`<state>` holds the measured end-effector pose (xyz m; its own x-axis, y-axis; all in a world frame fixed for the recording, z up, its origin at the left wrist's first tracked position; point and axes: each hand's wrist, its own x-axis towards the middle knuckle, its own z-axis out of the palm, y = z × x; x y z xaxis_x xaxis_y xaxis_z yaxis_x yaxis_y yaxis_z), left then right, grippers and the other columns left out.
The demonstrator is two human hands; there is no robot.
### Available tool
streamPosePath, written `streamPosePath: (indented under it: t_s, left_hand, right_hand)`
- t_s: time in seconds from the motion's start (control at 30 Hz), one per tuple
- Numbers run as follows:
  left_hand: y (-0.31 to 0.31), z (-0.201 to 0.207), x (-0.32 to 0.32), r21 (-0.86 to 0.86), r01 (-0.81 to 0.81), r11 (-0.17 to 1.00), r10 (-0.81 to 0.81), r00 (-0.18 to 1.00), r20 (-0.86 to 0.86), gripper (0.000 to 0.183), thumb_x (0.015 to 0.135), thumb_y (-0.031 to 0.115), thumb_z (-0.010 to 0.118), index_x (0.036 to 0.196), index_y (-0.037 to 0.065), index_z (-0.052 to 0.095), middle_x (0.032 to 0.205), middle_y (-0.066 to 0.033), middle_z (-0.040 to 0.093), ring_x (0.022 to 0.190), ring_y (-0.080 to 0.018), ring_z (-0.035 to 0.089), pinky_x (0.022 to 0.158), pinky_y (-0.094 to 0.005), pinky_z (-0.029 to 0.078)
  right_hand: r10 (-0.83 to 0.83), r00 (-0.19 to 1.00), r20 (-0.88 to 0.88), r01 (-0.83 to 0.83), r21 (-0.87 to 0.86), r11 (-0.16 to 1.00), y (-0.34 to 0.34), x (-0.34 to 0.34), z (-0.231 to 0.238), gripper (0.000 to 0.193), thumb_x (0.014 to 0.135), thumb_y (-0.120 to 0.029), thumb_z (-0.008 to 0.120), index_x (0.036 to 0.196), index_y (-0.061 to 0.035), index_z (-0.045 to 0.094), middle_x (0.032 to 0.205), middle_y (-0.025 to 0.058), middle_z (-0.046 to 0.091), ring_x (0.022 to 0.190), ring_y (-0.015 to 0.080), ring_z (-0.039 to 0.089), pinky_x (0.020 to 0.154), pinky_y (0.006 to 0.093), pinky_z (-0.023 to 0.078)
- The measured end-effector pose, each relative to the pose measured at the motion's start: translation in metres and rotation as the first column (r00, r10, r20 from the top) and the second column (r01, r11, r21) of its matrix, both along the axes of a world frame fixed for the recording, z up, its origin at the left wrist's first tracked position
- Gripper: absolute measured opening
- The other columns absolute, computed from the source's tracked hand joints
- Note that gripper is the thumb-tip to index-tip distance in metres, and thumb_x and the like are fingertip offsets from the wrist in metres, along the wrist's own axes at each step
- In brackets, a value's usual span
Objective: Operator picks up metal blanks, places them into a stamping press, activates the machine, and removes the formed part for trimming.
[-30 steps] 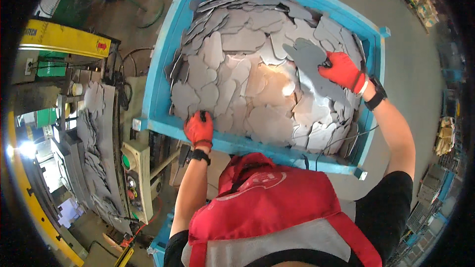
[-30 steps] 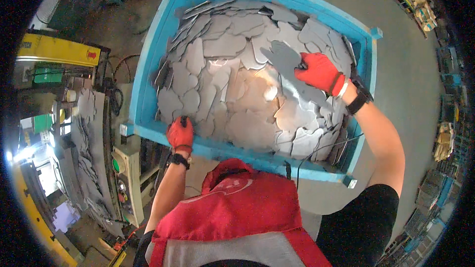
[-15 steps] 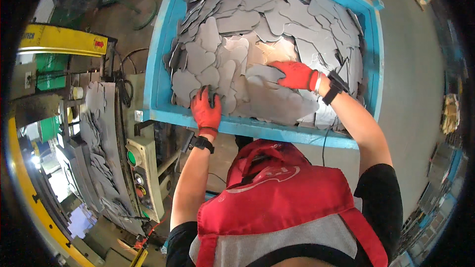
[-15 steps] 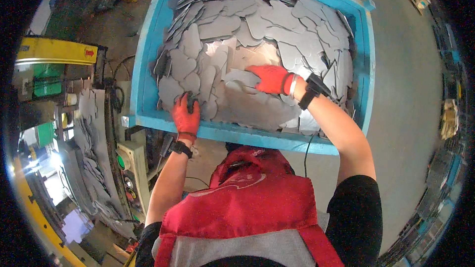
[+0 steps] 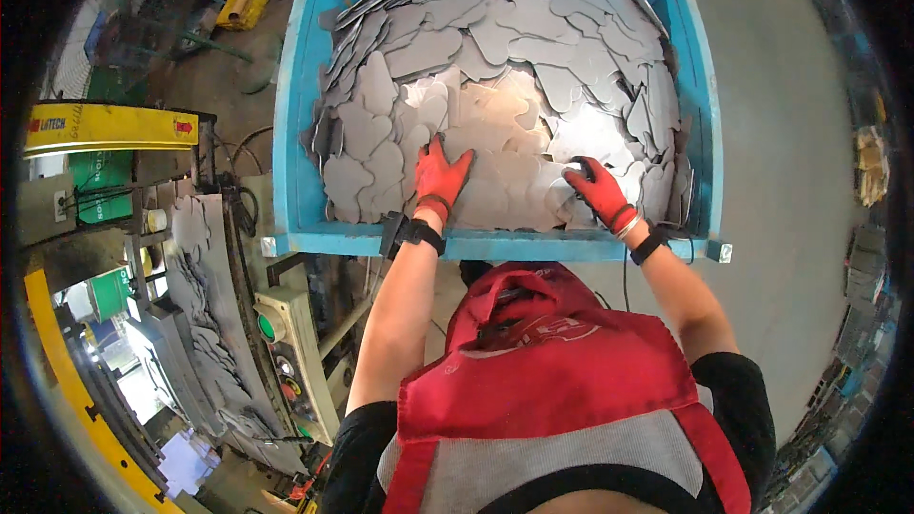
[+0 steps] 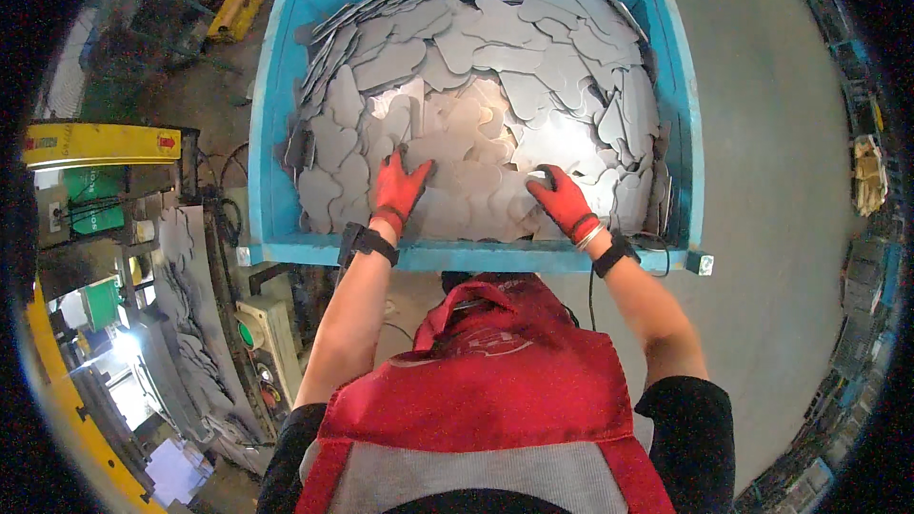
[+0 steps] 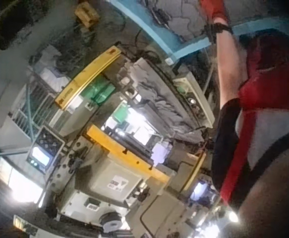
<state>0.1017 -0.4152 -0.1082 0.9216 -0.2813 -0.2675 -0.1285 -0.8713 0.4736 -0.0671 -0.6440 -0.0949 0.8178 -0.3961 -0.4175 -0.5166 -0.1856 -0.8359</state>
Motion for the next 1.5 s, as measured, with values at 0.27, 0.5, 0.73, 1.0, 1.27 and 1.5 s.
streamPosePath:
  t_s: [0.27, 0.5, 0.73, 1.0, 1.27, 1.5]
  left_hand:
    - [-0.033, 0.007, -0.023, -0.568, 0.095, 0.818, -0.275, 0.931, -0.24, 0.042, 0.073, 0.033, 0.063, 0.107, 0.009, 0.056, 0.105, -0.017, 0.056, 0.097, -0.0344, 0.051, 0.081, -0.0349, 0.042]
    - [-0.006, 0.023, -0.027, -0.368, -0.05, 0.928, 0.068, 0.997, 0.036, 0.047, 0.073, 0.027, 0.062, 0.109, -0.001, 0.051, 0.099, -0.0223, 0.054, 0.091, -0.0367, 0.053, 0.077, -0.0396, 0.044]
    - [0.004, 0.013, -0.041, 0.03, -0.138, 0.99, 0.142, 0.973, -0.183, 0.07, 0.065, 0.045, 0.066, 0.113, -0.002, 0.046, 0.109, -0.0234, 0.05, 0.106, -0.0381, 0.045, 0.086, -0.0441, 0.04]
    - [-0.001, 0.002, -0.049, -0.24, -0.08, 0.968, 0.009, 0.96, -0.281, 0.073, 0.064, 0.041, 0.069, 0.118, 0.001, 0.043, 0.12, -0.0224, 0.043, 0.111, -0.0368, 0.042, 0.09, -0.0416, 0.038]
    - [0.016, -0.009, -0.046, -0.244, -0.02, 0.969, -0.017, 0.989, -0.147, 0.094, 0.058, 0.04, 0.074, 0.13, 0.001, 0.03, 0.127, -0.0259, 0.034, 0.117, -0.0369, 0.036, 0.095, -0.0388, 0.034]
    - [0.022, -0.021, -0.047, -0.417, -0.145, 0.898, -0.032, 0.921, -0.389, 0.099, 0.053, 0.041, 0.077, 0.131, 0.004, 0.03, 0.125, -0.0248, 0.035, 0.116, -0.0379, 0.035, 0.096, -0.04, 0.033]
  right_hand:
    - [0.099, 0.992, 0.073, -0.1, 0.018, 0.995, 0.009, 0.018, 0.002, 0.044, 0.082, -0.032, 0.054, 0.115, -0.0025, 0.051, 0.096, 0.0165, 0.06, 0.083, 0.0216, 0.058, 0.075, 0.0297, 0.044]
    - [0.185, 0.982, 0.041, -0.17, -0.234, 0.957, 0.006, 0.027, 0.014, 0.051, 0.08, -0.034, 0.056, 0.118, -0.0024, 0.047, 0.104, 0.0185, 0.057, 0.09, 0.0273, 0.057, 0.079, 0.0331, 0.044]
    - [0.41, 0.909, -0.078, -0.406, -0.399, 0.823, 0.027, 0.045, 0.014, 0.069, 0.073, -0.048, 0.056, 0.121, -0.0006, 0.042, 0.107, 0.0223, 0.054, 0.098, 0.0331, 0.051, 0.085, 0.0388, 0.038]
    - [0.513, 0.83, -0.219, -0.556, -0.26, 0.789, 0.02, 0.077, -0.003, 0.069, 0.064, -0.055, 0.06, 0.106, -0.0005, 0.053, 0.097, 0.0213, 0.059, 0.092, 0.0336, 0.056, 0.081, 0.0377, 0.041]
    - [0.505, 0.84, -0.198, -0.543, -0.296, 0.786, 0.021, 0.084, -0.005, 0.066, 0.059, -0.046, 0.067, 0.102, 0.0022, 0.054, 0.1, 0.0218, 0.058, 0.096, 0.0334, 0.055, 0.082, 0.0371, 0.043]
    - [0.461, 0.877, -0.132, -0.476, -0.365, 0.8, 0.024, 0.07, -0.003, 0.055, 0.059, -0.036, 0.069, 0.096, 0.0033, 0.056, 0.087, 0.0215, 0.06, 0.085, 0.0338, 0.057, 0.074, 0.038, 0.045]
